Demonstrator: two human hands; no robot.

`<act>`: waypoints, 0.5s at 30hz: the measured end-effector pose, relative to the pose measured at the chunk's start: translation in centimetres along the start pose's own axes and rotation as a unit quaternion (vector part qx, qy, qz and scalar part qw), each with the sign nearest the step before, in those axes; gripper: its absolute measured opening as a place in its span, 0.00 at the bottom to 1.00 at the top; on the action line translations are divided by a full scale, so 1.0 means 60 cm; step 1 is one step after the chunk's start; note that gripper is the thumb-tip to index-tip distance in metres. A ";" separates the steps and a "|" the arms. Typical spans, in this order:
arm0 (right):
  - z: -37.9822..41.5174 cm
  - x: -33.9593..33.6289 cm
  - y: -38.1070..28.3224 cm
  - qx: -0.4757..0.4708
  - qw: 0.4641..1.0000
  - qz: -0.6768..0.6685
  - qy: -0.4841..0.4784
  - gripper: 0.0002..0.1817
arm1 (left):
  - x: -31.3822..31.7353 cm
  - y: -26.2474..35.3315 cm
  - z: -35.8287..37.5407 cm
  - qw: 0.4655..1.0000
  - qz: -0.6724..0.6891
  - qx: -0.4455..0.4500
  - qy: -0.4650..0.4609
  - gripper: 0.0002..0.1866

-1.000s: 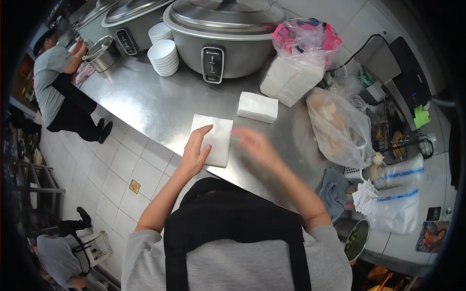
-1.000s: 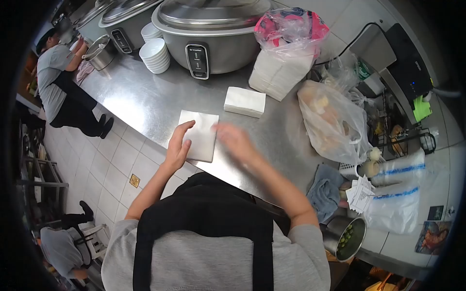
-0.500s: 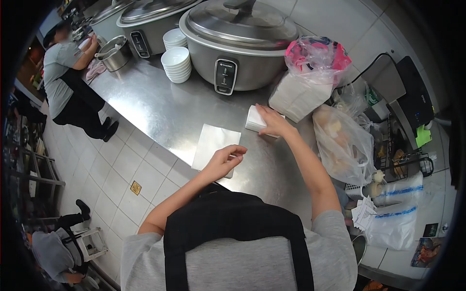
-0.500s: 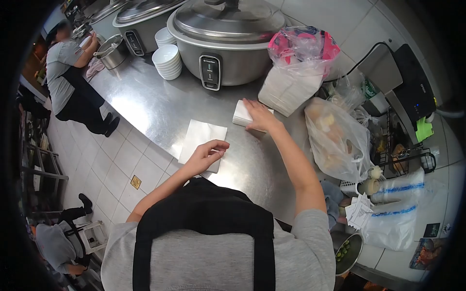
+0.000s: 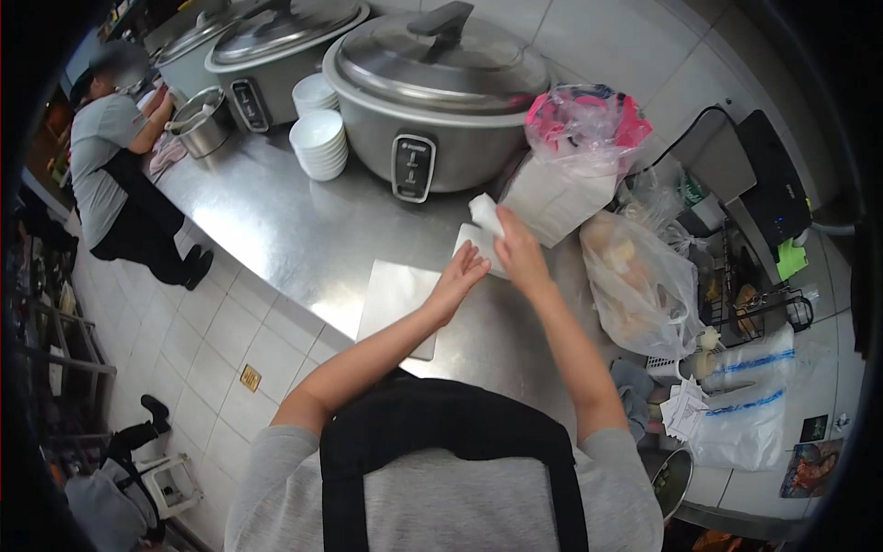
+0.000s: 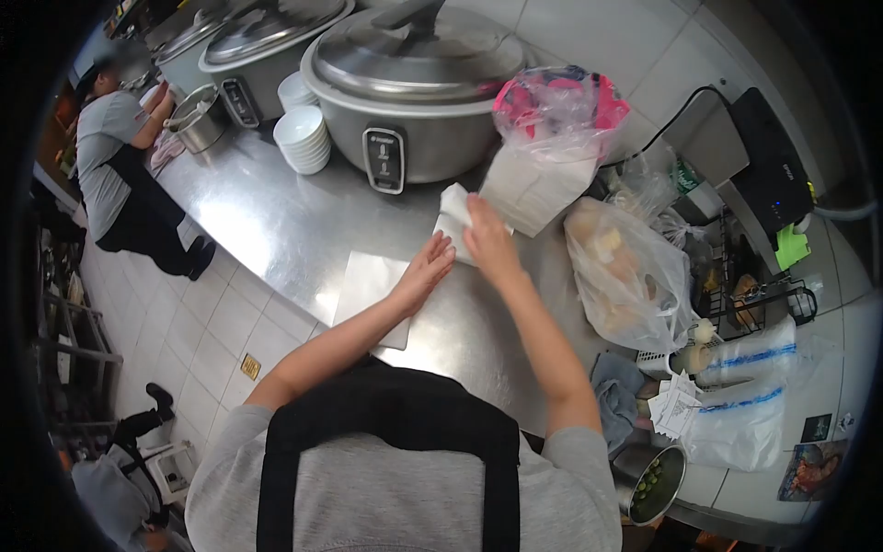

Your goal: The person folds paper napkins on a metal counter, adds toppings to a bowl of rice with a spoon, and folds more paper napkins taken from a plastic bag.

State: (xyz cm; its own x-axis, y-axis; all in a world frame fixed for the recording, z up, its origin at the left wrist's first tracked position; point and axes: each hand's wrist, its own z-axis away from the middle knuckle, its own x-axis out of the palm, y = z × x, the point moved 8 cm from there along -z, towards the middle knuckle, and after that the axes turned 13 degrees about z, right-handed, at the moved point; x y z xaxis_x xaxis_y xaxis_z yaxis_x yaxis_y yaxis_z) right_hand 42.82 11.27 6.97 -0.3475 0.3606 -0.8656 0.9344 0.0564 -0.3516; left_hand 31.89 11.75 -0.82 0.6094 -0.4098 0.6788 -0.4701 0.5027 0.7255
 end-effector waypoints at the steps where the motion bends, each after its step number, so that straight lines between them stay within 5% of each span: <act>1: 0.013 -0.016 -0.028 -0.013 0.999 0.019 0.028 0.28 | 0.016 0.004 -0.006 1.000 -0.001 0.003 -0.011 0.37; 3: 0.041 -0.049 -0.078 -0.024 0.997 0.047 0.063 0.29 | 0.054 0.032 -0.010 0.990 0.072 0.104 -0.067 0.39; 6: 0.059 -0.070 -0.100 -0.041 0.994 0.105 0.011 0.34 | 0.075 0.050 -0.011 0.992 0.097 0.082 -0.023 0.31; 9: 0.065 -0.124 -0.045 0.002 0.995 -0.030 0.092 0.38 | 0.099 0.064 -0.023 0.997 0.074 0.031 -0.024 0.21; 11: 0.069 -0.134 -0.004 0.183 0.915 -0.352 0.072 0.35 | 0.154 0.085 -0.034 0.991 -0.031 0.029 -0.128 0.18; 12: 0.077 -0.120 0.018 0.223 0.852 -0.472 0.026 0.30 | 0.189 0.106 -0.040 0.972 -0.105 0.078 -0.194 0.19; 14: 0.089 -0.145 0.041 0.255 0.856 -0.445 0.060 0.27 | 0.254 0.171 -0.056 0.904 -0.266 0.198 -0.271 0.19; 15: 0.095 -0.163 0.057 0.286 0.857 -0.418 0.091 0.24 | 0.276 0.223 -0.067 0.839 -0.337 0.345 -0.252 0.20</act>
State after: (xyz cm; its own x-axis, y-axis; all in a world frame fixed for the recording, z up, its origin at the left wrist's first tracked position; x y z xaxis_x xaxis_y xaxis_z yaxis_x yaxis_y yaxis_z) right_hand 48.99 2.66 12.20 -0.8107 0.5592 -0.1732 0.1545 -0.0810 -0.9847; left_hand 38.24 14.76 19.67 0.6195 -0.7812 -0.0774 -0.4911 -0.4626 0.7381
